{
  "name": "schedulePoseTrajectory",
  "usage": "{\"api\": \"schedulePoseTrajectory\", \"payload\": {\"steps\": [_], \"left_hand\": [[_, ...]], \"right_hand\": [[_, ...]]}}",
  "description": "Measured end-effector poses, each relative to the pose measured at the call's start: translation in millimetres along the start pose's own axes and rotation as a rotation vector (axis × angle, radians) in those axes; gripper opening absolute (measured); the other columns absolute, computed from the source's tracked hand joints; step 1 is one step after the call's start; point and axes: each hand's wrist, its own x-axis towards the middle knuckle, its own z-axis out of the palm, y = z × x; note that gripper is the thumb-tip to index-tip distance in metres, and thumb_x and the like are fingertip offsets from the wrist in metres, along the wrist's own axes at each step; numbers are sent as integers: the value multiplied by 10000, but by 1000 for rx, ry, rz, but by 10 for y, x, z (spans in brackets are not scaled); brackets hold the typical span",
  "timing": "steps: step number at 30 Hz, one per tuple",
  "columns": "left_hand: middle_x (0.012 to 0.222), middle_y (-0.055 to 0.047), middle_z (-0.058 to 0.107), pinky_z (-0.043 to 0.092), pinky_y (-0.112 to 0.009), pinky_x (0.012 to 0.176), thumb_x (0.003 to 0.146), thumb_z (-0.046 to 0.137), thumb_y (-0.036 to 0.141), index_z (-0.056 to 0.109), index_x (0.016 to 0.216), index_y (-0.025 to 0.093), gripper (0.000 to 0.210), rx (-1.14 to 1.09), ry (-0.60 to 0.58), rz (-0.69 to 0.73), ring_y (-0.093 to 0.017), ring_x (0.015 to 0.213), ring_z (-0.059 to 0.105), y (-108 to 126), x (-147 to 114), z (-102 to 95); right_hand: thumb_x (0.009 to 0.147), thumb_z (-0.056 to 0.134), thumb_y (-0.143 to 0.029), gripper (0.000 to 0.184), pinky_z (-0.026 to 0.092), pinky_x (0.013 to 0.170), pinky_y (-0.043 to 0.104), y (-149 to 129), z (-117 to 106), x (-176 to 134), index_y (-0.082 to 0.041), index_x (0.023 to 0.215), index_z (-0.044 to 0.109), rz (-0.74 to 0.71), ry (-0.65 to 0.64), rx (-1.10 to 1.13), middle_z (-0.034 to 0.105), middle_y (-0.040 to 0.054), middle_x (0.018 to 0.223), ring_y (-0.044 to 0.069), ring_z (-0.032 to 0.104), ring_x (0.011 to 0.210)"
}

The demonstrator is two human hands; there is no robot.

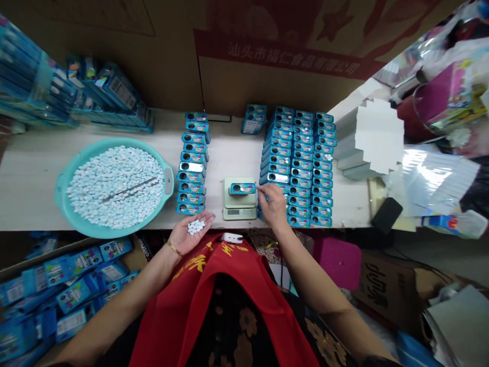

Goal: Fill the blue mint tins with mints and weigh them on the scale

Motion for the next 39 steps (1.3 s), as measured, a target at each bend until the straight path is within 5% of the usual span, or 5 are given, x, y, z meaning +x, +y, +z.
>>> {"api": "schedulePoseTrajectory", "payload": {"steps": [21, 28, 33, 39], "left_hand": [[1027, -181, 613, 498, -360, 819, 774, 440, 100, 562, 1002, 48, 263, -36, -4, 10, -269, 1068, 511, 10, 15, 12], [1033, -182, 610, 495, -359, 819, 761, 454, 91, 565, 982, 46, 252, -44, 10, 37, -277, 1048, 524, 88, -57, 11], [929, -164, 644, 522, -311, 742, 763, 441, 71, 569, 935, 47, 215, -50, 115, 58, -233, 905, 606, 151, -162, -165], [595, -54, 614, 436, -164, 413, 784, 451, 108, 574, 780, 76, 127, 27, 201, 12, -112, 492, 573, 112, -164, -618]], "right_hand": [[864, 381, -233, 271, 366, 760, 320, -231, 229, 111, -198, 986, 620, -126, -282, -242, 557, 67, 903, 185, 449, 832], [798, 502, -272, 413, 352, 826, 358, -211, 176, 245, -190, 1201, 459, -173, -381, -365, 471, 78, 1200, 240, 399, 1031], [810, 472, -266, 379, 373, 805, 352, -245, 112, 250, -150, 1171, 466, -230, -564, -433, 544, 104, 1056, 233, 449, 944], [820, 461, -334, 366, 421, 766, 297, -784, 384, -143, -158, 1141, 452, -501, -791, -218, 536, 88, 1021, 197, 469, 929]]}}
